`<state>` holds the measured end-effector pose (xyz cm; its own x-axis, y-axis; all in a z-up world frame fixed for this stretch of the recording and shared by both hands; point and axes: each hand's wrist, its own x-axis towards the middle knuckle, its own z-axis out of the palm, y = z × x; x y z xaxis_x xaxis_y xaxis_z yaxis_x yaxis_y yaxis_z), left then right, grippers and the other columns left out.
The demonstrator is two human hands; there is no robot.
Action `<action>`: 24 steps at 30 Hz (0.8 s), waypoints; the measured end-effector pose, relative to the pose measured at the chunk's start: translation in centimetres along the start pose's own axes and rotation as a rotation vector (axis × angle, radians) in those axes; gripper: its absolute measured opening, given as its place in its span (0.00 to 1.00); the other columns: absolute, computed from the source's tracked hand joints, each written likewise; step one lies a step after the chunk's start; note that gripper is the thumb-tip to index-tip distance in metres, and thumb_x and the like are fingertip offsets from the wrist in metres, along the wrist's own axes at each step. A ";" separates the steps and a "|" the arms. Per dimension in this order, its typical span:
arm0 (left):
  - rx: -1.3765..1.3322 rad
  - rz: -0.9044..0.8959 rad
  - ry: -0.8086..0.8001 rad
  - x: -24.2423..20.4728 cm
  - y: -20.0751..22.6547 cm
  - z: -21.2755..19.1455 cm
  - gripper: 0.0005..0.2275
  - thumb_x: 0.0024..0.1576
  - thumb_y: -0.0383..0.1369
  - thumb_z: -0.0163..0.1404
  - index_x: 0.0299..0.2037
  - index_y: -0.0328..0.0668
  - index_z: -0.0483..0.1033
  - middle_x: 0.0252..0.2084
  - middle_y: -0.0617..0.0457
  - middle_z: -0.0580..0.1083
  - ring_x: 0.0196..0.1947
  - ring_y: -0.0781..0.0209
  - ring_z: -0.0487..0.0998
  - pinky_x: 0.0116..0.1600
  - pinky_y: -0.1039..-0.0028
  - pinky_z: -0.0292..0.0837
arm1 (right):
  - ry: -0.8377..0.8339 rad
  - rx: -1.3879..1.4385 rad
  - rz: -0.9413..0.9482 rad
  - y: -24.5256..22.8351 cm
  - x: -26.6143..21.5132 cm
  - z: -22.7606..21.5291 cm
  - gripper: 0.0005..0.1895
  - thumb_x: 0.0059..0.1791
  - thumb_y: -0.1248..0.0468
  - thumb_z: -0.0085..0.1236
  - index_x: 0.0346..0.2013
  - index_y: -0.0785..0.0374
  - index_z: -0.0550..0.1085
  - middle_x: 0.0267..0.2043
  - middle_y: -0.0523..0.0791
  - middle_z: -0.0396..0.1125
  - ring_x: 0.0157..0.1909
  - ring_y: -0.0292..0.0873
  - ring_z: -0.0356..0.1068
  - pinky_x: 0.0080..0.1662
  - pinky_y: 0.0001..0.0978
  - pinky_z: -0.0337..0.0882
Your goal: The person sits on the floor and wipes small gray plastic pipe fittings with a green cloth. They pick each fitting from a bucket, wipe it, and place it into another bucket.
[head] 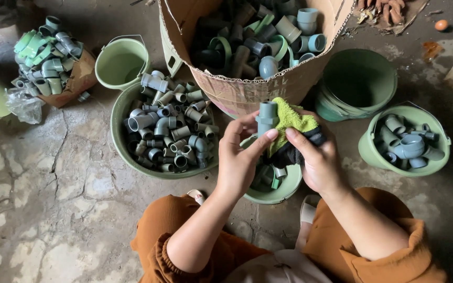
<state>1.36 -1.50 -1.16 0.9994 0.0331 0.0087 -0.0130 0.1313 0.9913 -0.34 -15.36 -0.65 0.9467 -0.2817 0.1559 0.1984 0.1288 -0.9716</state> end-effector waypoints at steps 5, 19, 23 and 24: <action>-0.192 -0.056 -0.082 0.0 -0.7 0.3 0.22 0.56 0.31 0.60 0.60 0.35 0.72 0.39 0.46 0.77 0.41 0.65 0.76 0.49 0.70 0.77 | 0.083 0.162 0.122 -1.0 0.2 0.7 0.12 0.47 0.65 0.67 0.44 0.64 0.76 0.36 0.42 0.70 0.39 0.34 0.68 0.45 0.32 0.73; -0.183 -0.045 -0.071 0.1 0.7 0.2 0.24 0.51 0.29 0.64 0.59 0.34 0.74 0.36 0.51 0.74 0.39 0.68 0.77 0.46 0.74 0.81 | -0.004 -0.003 -0.024 1.2 -0.1 -0.5 0.21 0.50 0.63 0.63 0.56 0.66 0.72 0.50 0.46 0.69 0.53 0.38 0.65 0.60 0.39 0.68; 0.013 0.036 -0.060 -0.2 0.7 -0.5 0.20 0.56 0.35 0.61 0.56 0.32 0.76 0.41 0.45 0.74 0.45 0.60 0.76 0.54 0.64 0.77 | -0.085 -0.230 -0.161 0.5 -0.4 -0.7 0.19 0.52 0.62 0.61 0.55 0.68 0.74 0.49 0.52 0.70 0.53 0.45 0.68 0.60 0.45 0.67; 0.149 0.103 -0.045 -0.3 0.8 -0.7 0.22 0.54 0.37 0.63 0.55 0.31 0.76 0.42 0.43 0.72 0.47 0.54 0.78 0.58 0.59 0.76 | -0.104 -0.294 -0.221 0.4 -0.5 -0.7 0.17 0.53 0.64 0.60 0.55 0.69 0.73 0.49 0.56 0.70 0.53 0.50 0.70 0.60 0.49 0.67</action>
<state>1.07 -0.68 -0.44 0.9935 -0.0058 0.1141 -0.1142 -0.0192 0.9933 -0.91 -15.85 -1.22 0.9129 -0.1721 0.3702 0.3340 -0.2067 -0.9196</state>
